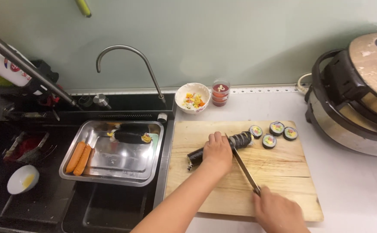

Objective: Slicing rolls of kimbap and arranging them into plastic takeout containers.

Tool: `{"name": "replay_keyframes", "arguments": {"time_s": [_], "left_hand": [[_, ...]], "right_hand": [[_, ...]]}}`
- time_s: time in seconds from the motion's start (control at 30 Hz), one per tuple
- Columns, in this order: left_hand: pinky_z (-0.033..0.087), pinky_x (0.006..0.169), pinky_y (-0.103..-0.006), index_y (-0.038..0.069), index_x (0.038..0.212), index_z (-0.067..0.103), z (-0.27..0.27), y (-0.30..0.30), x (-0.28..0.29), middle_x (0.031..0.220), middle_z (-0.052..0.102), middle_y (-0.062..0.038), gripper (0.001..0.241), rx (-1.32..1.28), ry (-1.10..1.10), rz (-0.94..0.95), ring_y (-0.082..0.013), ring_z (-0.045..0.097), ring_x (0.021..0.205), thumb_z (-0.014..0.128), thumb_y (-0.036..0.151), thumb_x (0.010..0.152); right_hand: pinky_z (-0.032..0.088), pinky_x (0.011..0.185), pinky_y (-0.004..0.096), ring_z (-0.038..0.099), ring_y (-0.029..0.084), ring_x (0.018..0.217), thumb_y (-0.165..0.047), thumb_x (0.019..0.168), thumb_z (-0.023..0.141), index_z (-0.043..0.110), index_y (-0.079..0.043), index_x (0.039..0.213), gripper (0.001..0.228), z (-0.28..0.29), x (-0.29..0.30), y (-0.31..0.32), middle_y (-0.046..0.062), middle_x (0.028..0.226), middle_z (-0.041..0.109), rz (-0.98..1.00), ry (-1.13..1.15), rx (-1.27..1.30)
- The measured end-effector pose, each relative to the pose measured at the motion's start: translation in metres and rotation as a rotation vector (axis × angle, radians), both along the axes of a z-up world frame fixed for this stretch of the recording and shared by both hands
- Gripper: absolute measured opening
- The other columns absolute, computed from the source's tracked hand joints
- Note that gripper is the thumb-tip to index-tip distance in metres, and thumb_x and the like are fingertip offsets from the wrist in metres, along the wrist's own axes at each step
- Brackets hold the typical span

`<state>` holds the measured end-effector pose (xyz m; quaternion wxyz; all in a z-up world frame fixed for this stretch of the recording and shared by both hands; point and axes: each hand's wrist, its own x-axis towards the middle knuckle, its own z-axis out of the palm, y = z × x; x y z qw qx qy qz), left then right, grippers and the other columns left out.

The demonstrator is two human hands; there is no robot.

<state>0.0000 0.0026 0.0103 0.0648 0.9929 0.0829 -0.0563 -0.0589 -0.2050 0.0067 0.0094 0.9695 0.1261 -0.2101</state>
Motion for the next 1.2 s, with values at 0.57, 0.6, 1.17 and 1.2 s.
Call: {"name": "replay_keyframes", "arguments": {"time_s": [0.57,0.6,1.17,1.2], "left_hand": [[0.046,0.103,-0.0464,-0.001,0.15,0.044,0.012,0.033,-0.027,0.131,0.055,-0.017,0.08,-0.25,-0.151,-0.058,-0.0354,0.052,0.123,0.079,0.034,0.087],[0.045,0.102,-0.0467,-0.003,0.151,0.041,0.03,0.027,-0.035,0.133,0.053,-0.018,0.083,-0.217,-0.158,-0.067,-0.0358,0.051,0.121,0.078,0.035,0.088],[0.045,0.101,-0.0401,-0.014,0.138,0.038,0.015,0.013,-0.021,0.133,0.043,-0.022,0.074,-0.069,-0.041,-0.024,-0.0352,0.044,0.125,0.074,0.027,0.088],[0.045,0.101,-0.0406,-0.013,0.136,0.041,0.013,0.012,-0.02,0.133,0.043,-0.022,0.07,-0.056,-0.024,-0.024,-0.0353,0.044,0.125,0.072,0.028,0.089]], "right_hand": [[0.057,0.054,0.036,0.069,0.021,0.042,-0.048,0.102,0.04,0.059,-0.016,0.101,0.037,0.105,0.009,0.021,0.002,0.055,0.069,-0.176,0.14,0.322],[0.057,0.054,0.036,0.069,0.021,0.042,-0.048,0.102,0.04,0.059,-0.017,0.102,0.036,0.105,0.009,0.02,0.003,0.055,0.069,-0.182,0.151,0.326],[0.056,0.061,0.049,0.071,0.034,0.064,-0.044,0.099,0.048,0.053,-0.012,0.092,0.033,0.041,0.002,0.016,0.01,0.063,0.071,0.125,-0.249,0.339],[0.057,0.061,0.049,0.072,0.033,0.064,-0.043,0.099,0.048,0.053,-0.013,0.096,0.031,0.041,0.001,0.016,0.01,0.063,0.072,0.124,-0.254,0.32]]}}
